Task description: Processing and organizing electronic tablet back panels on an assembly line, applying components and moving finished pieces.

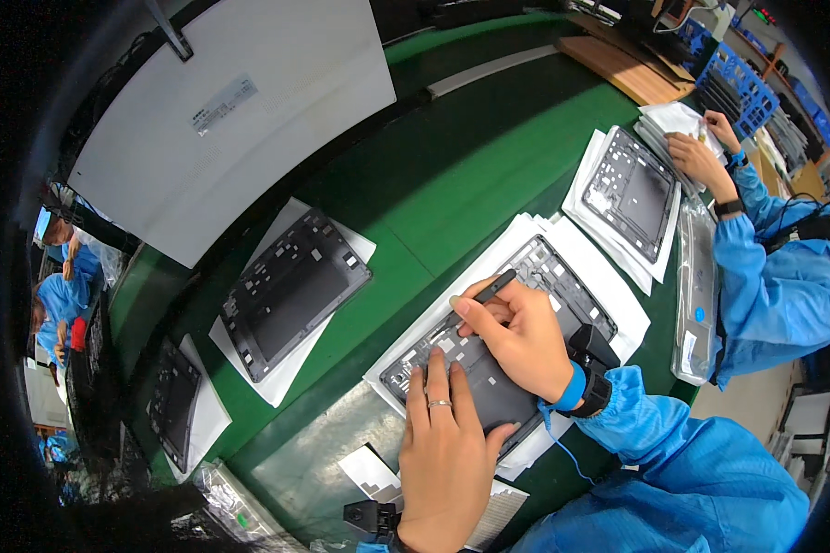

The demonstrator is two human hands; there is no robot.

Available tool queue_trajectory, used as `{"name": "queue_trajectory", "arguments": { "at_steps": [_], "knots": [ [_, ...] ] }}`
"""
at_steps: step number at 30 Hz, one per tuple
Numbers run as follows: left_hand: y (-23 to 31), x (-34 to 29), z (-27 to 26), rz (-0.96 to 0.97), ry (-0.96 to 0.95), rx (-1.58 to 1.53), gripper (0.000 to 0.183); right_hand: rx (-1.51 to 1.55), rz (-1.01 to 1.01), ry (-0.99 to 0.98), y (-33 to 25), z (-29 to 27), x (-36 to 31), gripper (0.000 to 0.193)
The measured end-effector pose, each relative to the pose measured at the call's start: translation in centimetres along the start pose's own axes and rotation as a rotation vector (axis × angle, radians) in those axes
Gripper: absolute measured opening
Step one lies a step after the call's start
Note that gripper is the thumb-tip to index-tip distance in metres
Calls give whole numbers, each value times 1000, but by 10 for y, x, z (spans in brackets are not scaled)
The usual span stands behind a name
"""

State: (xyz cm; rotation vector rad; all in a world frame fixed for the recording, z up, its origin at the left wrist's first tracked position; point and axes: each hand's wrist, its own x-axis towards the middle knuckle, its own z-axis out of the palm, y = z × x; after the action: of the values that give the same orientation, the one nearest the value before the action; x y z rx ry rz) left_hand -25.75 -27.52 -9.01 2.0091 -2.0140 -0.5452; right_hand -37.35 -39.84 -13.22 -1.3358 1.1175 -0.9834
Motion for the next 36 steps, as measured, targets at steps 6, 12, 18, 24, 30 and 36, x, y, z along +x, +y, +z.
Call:
{"name": "queue_trajectory", "arguments": {
  "at_steps": [6, 12, 18, 24, 30, 36],
  "knots": [
    [2, 5, 2, 1, -5, 14, 89, 0, 5, 11, 7, -3, 3, 21],
    [4, 15, 3, 18, 46, 10, 89, -28, -3, 20, 7, -7, 5, 23],
    [5, 24, 13, 14, 76, 30, 89, -51, 13, 24, 11, -11, 10, 24],
    [16, 41, 27, -55, 164, 136, 89, 64, 11, 59, 6, -21, 17, 23],
    [1, 16, 5, -25, 214, -146, 73, 209, -126, 118, -26, -50, -19, 20],
    [-71, -95, 24, -258, 145, -100, 93, 124, -28, -461, 0, -30, -103, 19]
  ]
}}
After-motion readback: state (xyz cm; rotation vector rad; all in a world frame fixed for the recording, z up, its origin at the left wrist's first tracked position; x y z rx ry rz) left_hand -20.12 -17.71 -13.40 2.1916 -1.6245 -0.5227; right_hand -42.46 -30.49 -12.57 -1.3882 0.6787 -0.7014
